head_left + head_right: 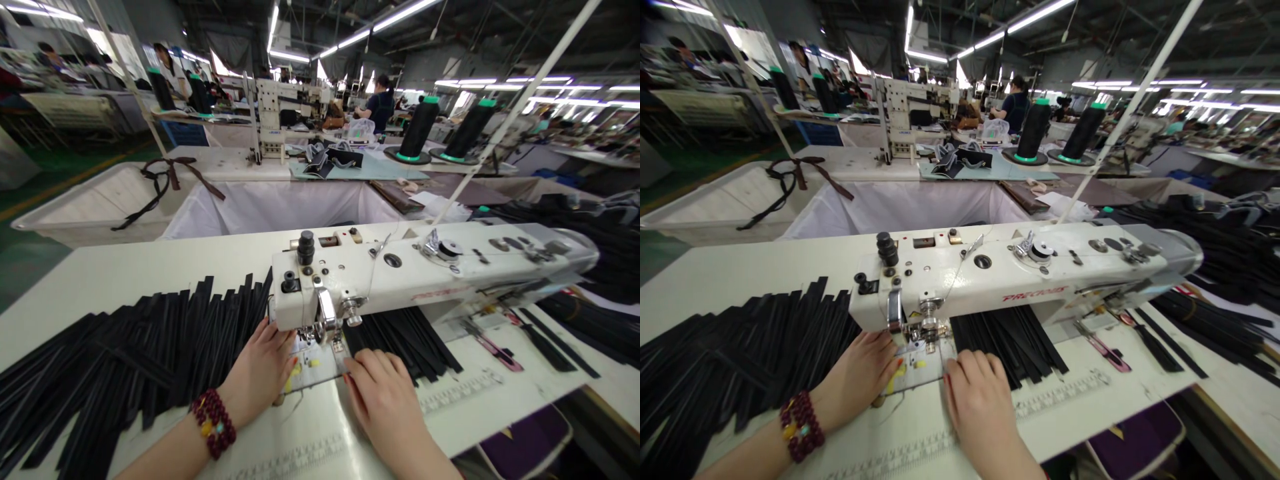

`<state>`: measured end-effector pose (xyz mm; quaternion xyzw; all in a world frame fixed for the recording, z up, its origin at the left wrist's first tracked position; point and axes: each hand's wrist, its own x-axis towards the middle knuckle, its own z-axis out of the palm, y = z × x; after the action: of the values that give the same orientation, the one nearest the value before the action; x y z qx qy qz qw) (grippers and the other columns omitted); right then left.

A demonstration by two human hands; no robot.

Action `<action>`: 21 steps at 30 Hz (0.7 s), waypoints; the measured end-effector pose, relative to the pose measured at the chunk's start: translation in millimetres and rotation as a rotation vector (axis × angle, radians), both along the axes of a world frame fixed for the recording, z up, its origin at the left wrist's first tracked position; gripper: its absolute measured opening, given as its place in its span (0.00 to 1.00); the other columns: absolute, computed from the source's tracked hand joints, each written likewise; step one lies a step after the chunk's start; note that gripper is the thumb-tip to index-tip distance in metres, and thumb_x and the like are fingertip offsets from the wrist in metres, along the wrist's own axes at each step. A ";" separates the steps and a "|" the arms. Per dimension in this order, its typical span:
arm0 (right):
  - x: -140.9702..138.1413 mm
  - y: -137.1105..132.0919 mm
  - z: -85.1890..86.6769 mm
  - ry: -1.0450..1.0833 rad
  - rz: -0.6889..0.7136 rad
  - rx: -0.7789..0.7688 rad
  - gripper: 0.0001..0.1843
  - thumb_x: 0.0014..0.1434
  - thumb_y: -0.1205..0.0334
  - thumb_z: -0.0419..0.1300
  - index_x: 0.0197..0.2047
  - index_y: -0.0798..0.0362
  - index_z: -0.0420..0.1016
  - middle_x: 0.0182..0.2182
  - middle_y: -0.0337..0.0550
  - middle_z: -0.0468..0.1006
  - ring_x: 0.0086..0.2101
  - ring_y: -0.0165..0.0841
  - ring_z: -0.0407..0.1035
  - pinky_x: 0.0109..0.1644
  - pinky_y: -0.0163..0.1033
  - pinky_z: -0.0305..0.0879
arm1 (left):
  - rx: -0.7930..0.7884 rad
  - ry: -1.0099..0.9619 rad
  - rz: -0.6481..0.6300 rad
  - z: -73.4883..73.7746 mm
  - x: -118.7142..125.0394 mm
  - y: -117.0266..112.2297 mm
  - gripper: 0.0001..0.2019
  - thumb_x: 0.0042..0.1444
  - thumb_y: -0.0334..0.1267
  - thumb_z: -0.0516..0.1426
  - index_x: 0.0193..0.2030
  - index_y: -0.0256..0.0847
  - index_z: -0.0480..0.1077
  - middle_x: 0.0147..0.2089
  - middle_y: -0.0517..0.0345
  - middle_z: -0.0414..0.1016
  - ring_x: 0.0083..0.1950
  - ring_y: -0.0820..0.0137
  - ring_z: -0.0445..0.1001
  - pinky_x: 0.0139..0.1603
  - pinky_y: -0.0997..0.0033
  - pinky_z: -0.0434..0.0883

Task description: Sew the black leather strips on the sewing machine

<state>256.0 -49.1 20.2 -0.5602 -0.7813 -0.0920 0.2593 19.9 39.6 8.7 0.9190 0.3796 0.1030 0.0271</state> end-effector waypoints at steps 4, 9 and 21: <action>23.5 -17.5 -0.1 -0.071 -0.135 -0.067 0.15 0.73 0.60 0.47 0.38 0.52 0.72 0.34 0.45 0.72 0.34 0.40 0.66 0.39 0.45 0.55 | -0.006 -0.047 -0.063 9.6 -6.3 14.1 0.11 0.65 0.33 0.51 0.44 0.42 0.75 0.46 0.52 0.80 0.57 0.56 0.74 0.68 0.44 0.63; 19.4 -19.1 -12.1 -0.183 -0.215 -0.052 0.15 0.69 0.67 0.47 0.31 0.50 0.67 0.30 0.46 0.71 0.31 0.41 0.66 0.36 0.46 0.55 | 0.040 -0.154 -0.131 19.0 -4.0 49.9 0.17 0.62 0.26 0.47 0.46 0.40 0.75 0.52 0.51 0.79 0.59 0.56 0.74 0.67 0.49 0.67; 32.9 -77.2 -20.3 0.547 -0.160 -0.082 0.11 0.74 0.57 0.50 0.45 0.49 0.72 0.29 0.39 0.78 0.23 0.30 0.75 0.29 0.29 0.71 | 0.072 0.111 -0.117 31.0 -47.7 24.8 0.14 0.68 0.34 0.50 0.51 0.41 0.76 0.52 0.51 0.80 0.57 0.60 0.76 0.71 0.47 0.58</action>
<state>288.9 -126.2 -0.1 -0.6342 -0.6387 0.0742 0.4294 -27.8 64.4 39.7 0.9443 0.3223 0.0635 -0.0209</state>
